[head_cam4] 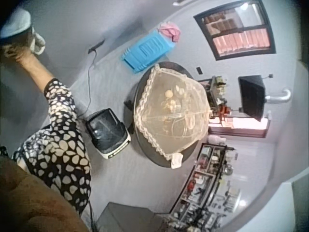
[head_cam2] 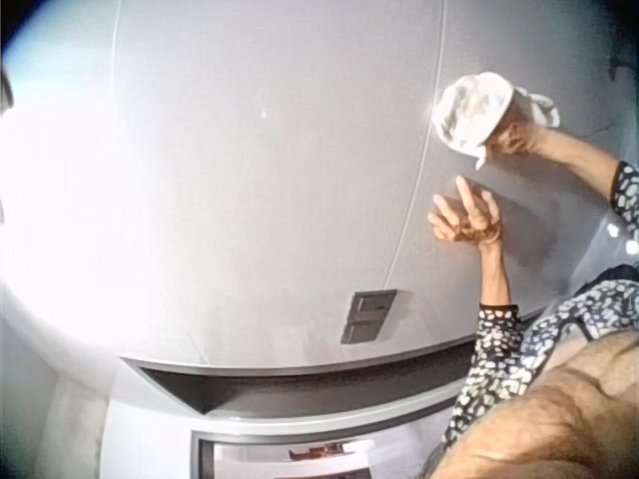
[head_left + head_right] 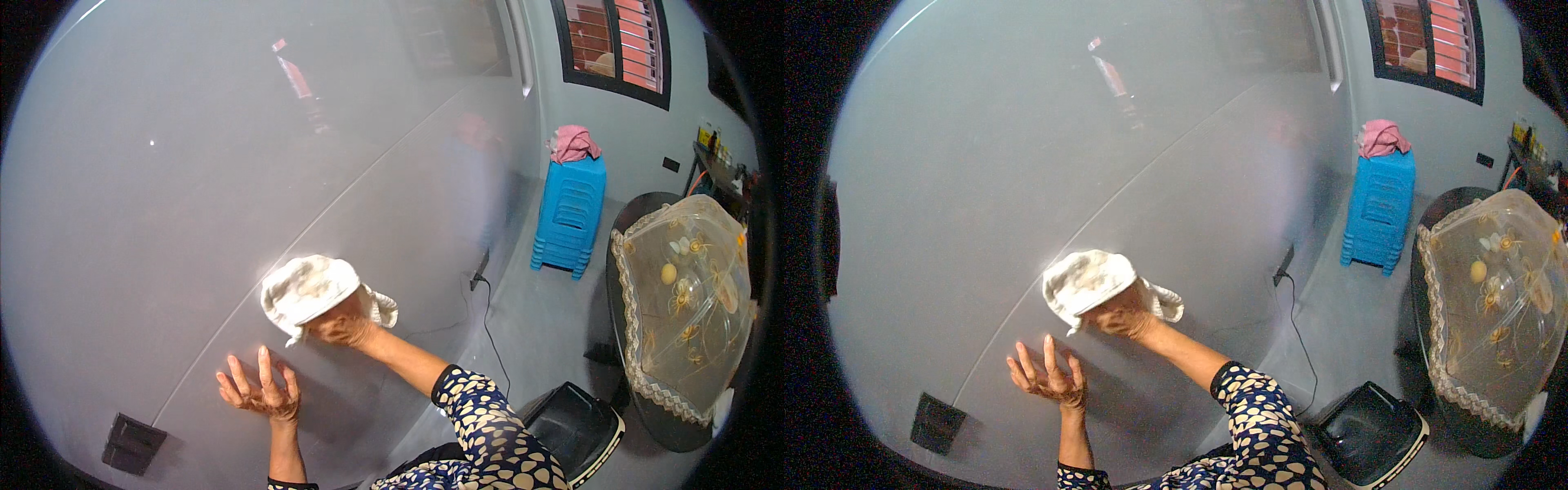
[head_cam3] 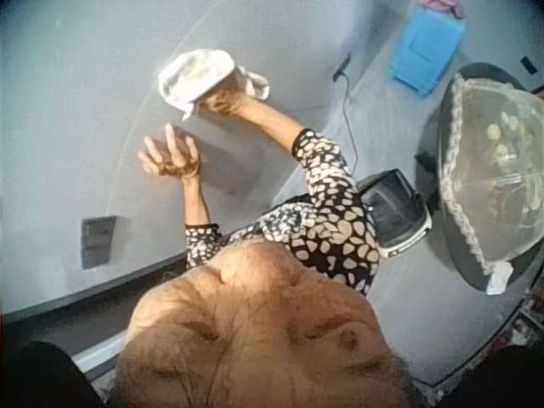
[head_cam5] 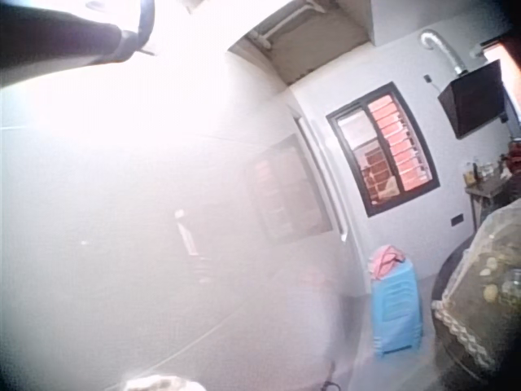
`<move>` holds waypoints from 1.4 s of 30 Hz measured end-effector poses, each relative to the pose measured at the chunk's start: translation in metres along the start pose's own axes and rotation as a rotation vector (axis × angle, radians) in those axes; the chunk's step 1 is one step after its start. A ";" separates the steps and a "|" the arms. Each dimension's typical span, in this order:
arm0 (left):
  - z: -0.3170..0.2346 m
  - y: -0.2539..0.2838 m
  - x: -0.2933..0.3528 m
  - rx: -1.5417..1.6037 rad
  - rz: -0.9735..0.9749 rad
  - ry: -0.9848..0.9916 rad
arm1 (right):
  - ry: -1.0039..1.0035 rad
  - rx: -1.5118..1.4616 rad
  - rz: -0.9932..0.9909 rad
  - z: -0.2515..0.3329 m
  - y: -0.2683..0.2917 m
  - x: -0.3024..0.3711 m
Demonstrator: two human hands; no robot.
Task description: The person wipes a black appliance, then cleans a large wall section with a white cloth, and finally wipes a wooden table. The person uses a cloth to clean various surfaces in the room.
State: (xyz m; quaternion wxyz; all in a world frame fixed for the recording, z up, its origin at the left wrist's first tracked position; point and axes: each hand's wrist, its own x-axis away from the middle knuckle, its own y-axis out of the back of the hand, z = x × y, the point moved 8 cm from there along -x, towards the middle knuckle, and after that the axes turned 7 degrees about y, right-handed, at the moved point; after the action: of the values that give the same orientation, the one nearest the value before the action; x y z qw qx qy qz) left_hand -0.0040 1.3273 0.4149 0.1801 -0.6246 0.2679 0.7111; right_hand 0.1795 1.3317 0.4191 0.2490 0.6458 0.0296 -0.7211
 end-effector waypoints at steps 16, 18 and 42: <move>0.008 0.011 -0.001 -0.028 -0.023 -0.083 | -0.560 0.649 -0.546 -0.255 0.120 0.086; 0.010 0.015 -0.001 -0.067 -0.001 -0.090 | -0.631 0.593 -0.611 -0.274 0.122 0.106; -0.005 0.008 -0.013 0.100 -0.010 -0.005 | -0.787 -0.189 -0.450 -0.096 0.050 0.088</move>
State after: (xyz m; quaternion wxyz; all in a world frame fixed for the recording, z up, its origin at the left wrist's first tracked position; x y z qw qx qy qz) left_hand -0.0028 1.3192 0.4290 0.2150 -0.6144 0.2995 0.6976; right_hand 0.2839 1.2950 0.3335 0.1363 0.2751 0.1379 -0.9417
